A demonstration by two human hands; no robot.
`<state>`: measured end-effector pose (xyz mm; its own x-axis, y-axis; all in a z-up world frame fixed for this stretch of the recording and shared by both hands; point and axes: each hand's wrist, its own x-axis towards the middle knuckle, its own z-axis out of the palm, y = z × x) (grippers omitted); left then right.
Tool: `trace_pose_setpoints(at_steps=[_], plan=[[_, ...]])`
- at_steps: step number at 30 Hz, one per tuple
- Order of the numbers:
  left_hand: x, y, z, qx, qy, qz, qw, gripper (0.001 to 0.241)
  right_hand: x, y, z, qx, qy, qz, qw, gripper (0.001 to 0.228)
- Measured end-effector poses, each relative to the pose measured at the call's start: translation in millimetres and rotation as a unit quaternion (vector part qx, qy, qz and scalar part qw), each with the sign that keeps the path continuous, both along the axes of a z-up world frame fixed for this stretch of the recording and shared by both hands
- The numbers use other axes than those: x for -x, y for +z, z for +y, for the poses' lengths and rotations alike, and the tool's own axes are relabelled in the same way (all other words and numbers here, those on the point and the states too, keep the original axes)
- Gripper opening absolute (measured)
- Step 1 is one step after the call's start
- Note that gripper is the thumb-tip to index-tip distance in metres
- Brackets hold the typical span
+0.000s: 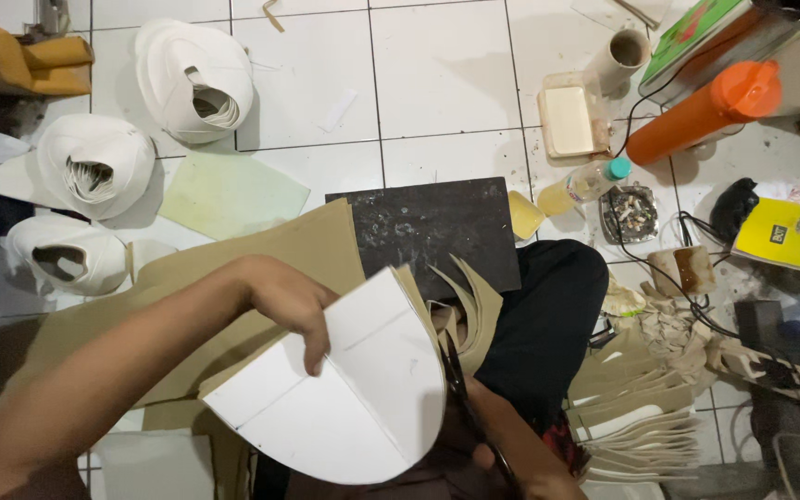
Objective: The person sits on the floor and uses scissors to cut a stack of brown cardboard sheets following a white paper template. They repeatedly align the template, cut the curved shape, and separate the finished pieces from the excess material.
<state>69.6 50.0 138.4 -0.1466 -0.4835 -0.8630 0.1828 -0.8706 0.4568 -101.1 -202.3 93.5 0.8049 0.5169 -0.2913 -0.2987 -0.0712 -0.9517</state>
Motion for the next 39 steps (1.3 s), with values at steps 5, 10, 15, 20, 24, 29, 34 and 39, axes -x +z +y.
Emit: trace_pose_setpoints(at_steps=[5, 10, 15, 20, 24, 29, 34, 39], plan=[[5, -5, -9, 0.02, -0.024, 0.022, 0.999, 0.051, -3, -35, 5, 0.064, 0.007, 0.025, 0.998, 0.068], [6, -6, -11, -0.003, -0.042, -0.001, 0.999, 0.051, -3, -23, 3, -0.009, -0.009, -0.004, 1.0, 0.116], [9, -20, -13, 0.052, -0.036, 0.028, 0.998, 0.056, -2, -17, -1, 0.106, 0.018, 0.091, 0.99, 0.079], [16, -25, -23, 0.071, -0.081, 0.024, 0.994, 0.057, -7, -12, 7, 0.143, -0.001, 0.118, 0.983, 0.061], [17, -36, -19, 0.084, -0.053, 0.044, 0.994, 0.054, 12, -48, -10, 0.161, 0.01, -0.024, 0.987, 0.057], [1, -63, 5, 0.058, 0.025, -0.01, 0.998, 0.056, 37, -111, -55, 0.432, -0.085, 0.085, 0.894, 0.027], [-22, -87, 41, 0.193, 0.255, 0.004, 0.947, 0.064, 64, -130, -85, 0.641, -0.054, 0.042, 0.765, 0.046], [-16, -119, 34, 0.283, 0.293, -0.1, 0.908, 0.069, 32, -91, -73, 0.618, 0.091, 0.039, 0.78, 0.055]])
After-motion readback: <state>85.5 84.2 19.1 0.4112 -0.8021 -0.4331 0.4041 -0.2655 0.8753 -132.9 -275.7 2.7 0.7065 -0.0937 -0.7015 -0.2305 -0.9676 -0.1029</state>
